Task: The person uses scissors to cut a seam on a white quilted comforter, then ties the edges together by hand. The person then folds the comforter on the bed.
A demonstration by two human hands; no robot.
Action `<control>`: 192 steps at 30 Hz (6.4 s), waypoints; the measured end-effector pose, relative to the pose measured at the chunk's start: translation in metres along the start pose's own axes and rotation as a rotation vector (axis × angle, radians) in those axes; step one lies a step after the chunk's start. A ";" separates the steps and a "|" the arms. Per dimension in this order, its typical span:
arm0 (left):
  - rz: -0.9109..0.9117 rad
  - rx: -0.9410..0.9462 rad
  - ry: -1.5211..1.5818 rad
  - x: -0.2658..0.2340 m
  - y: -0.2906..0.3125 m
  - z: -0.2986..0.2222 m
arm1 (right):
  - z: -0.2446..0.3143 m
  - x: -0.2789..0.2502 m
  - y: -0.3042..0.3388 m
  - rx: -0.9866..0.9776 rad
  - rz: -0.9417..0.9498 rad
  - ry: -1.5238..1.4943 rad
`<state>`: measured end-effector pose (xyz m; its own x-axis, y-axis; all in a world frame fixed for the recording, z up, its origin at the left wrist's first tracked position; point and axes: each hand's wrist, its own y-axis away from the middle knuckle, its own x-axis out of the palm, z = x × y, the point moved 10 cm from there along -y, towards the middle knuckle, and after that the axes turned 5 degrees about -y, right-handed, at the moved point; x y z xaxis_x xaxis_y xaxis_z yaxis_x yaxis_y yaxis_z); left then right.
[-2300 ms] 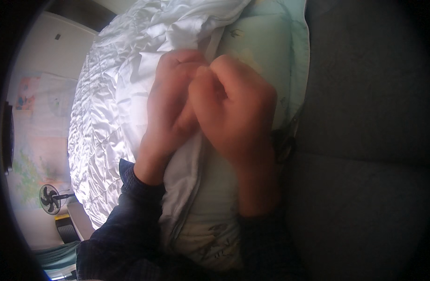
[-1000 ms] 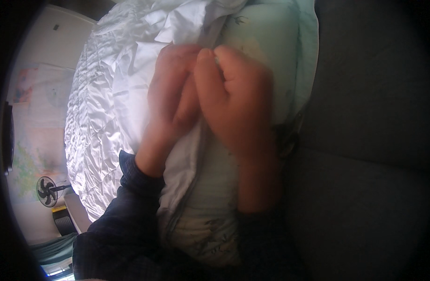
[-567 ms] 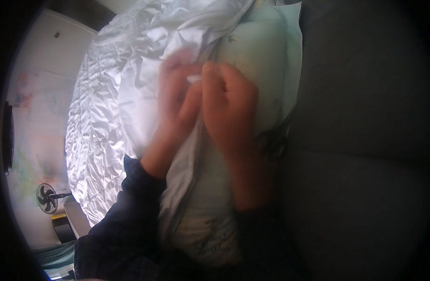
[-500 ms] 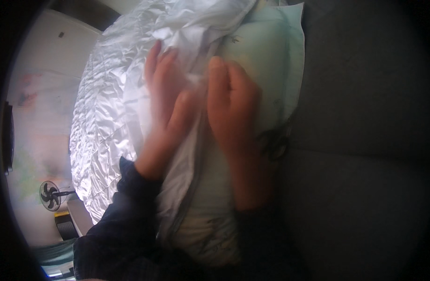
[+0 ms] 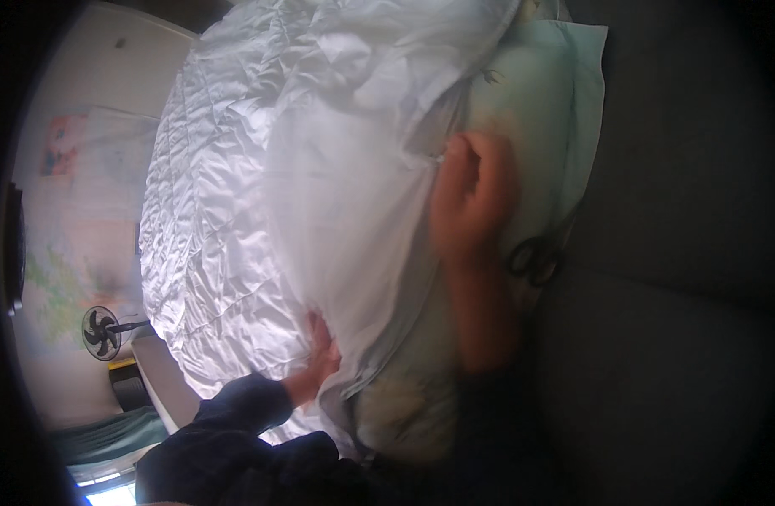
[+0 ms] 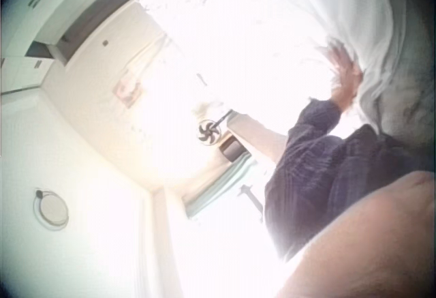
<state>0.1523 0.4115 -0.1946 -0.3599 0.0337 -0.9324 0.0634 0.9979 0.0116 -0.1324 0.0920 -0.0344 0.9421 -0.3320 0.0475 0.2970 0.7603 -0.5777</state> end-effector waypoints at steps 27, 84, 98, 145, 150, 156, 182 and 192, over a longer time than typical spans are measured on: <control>0.234 -0.183 0.241 -0.092 0.025 -0.128 | 0.066 -0.062 0.084 0.392 0.462 0.626; -0.684 -0.697 1.748 -0.472 0.554 0.268 | 0.752 0.422 0.655 -0.188 1.624 0.049; -1.842 -1.446 1.588 -0.480 0.989 0.466 | 0.952 0.485 0.881 -0.492 1.908 -0.481; -0.096 -0.756 0.034 -0.657 0.806 1.424 | 0.806 1.333 1.052 -0.015 2.098 0.225; 0.109 -0.715 0.581 -0.584 0.644 1.530 | 0.728 1.295 1.050 0.541 1.877 0.579; 0.124 -1.052 0.726 -0.501 0.585 1.600 | 0.719 1.294 1.090 0.836 1.631 0.743; 0.054 -0.669 1.256 -0.559 0.590 1.546 | 0.768 1.404 1.105 0.774 1.109 0.586; 0.382 -0.003 1.030 -0.832 0.574 1.293 | 0.871 1.417 0.968 0.634 0.971 0.620</control>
<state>1.6919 0.8849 0.1202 -0.9217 0.3692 -0.1190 0.3346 0.9119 0.2377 1.6256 0.8436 0.1839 0.6350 0.4242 -0.6456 -0.2751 0.9051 0.3241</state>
